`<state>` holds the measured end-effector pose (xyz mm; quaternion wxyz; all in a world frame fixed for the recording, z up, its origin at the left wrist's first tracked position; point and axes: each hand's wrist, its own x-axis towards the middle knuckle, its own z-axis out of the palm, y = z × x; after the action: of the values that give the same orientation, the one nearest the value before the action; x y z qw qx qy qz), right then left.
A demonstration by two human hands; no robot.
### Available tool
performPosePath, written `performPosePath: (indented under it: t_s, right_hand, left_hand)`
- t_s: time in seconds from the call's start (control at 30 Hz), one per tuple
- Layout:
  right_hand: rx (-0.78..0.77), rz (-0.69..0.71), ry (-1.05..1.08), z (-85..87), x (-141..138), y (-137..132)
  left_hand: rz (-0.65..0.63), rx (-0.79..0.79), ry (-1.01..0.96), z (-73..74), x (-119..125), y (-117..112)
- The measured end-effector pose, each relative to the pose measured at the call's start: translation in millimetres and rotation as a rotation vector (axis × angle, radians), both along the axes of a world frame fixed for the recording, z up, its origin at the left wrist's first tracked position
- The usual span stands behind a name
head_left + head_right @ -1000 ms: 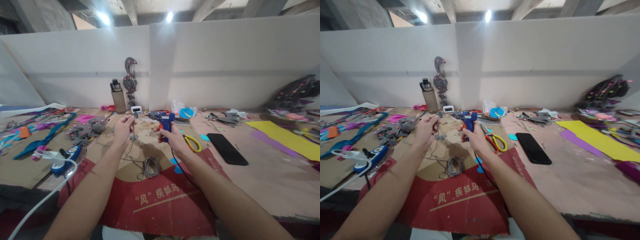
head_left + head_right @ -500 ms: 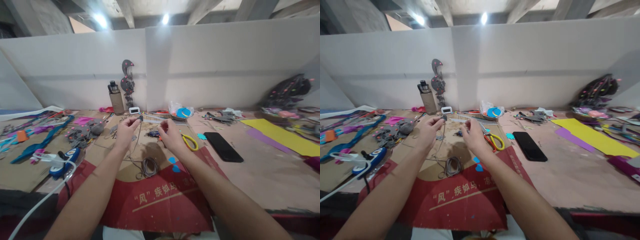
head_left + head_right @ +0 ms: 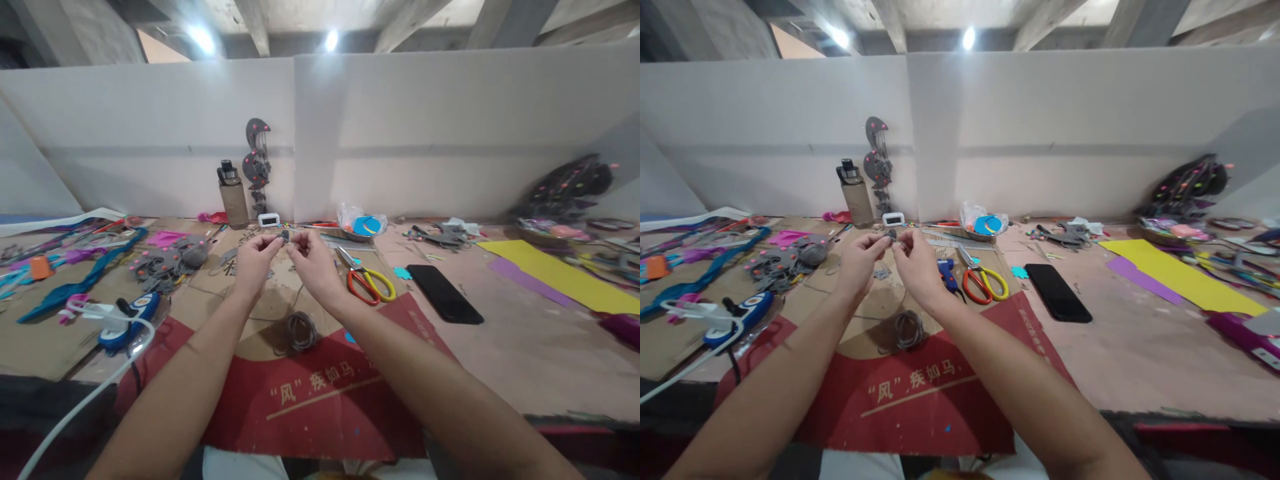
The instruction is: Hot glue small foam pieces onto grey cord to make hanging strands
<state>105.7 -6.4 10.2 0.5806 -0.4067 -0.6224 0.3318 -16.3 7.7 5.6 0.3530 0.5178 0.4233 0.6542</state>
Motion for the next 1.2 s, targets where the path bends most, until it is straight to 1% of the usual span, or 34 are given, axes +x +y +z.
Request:
performPosePath:
  t_s: [0.03,0.1,0.2,0.3,0.43,0.6,0.93,1.2]
  right_hand:
    - [0.056,-0.034,-0.043,-1.0,1.0,0.7]
    - [0.117,-0.068,-0.091,-2.6,3.1,1.5]
    - [0.139,-0.079,-0.108,-3.4,6.4,2.3]
    - [0.16,-0.114,-0.149,-3.5,10.4,3.5]
    - [0.182,-0.147,-0.268,-4.0,15.0,5.4]
    - [0.202,-0.178,-0.336,-4.3,15.9,4.8]
    - [0.24,-0.213,-0.374,-6.7,16.4,6.4]
    - [0.226,-0.225,-0.382,-5.0,18.7,5.5]
  left_hand:
    - [-0.019,-0.017,-0.027,0.3,0.6,0.1]
    - [-0.055,-0.045,-0.074,0.8,1.5,-0.3]
    - [-0.091,-0.079,-0.104,0.2,2.1,-0.6]
    - [-0.099,-0.102,-0.098,-3.0,1.7,1.0]
    - [-0.09,-0.101,-0.054,-7.2,1.5,3.8]
    - [-0.091,-0.096,-0.025,-7.4,2.4,4.1]
    - [-0.095,-0.056,0.045,-8.6,3.6,2.8]
    - [-0.071,-0.009,0.198,-4.1,2.0,-1.3]
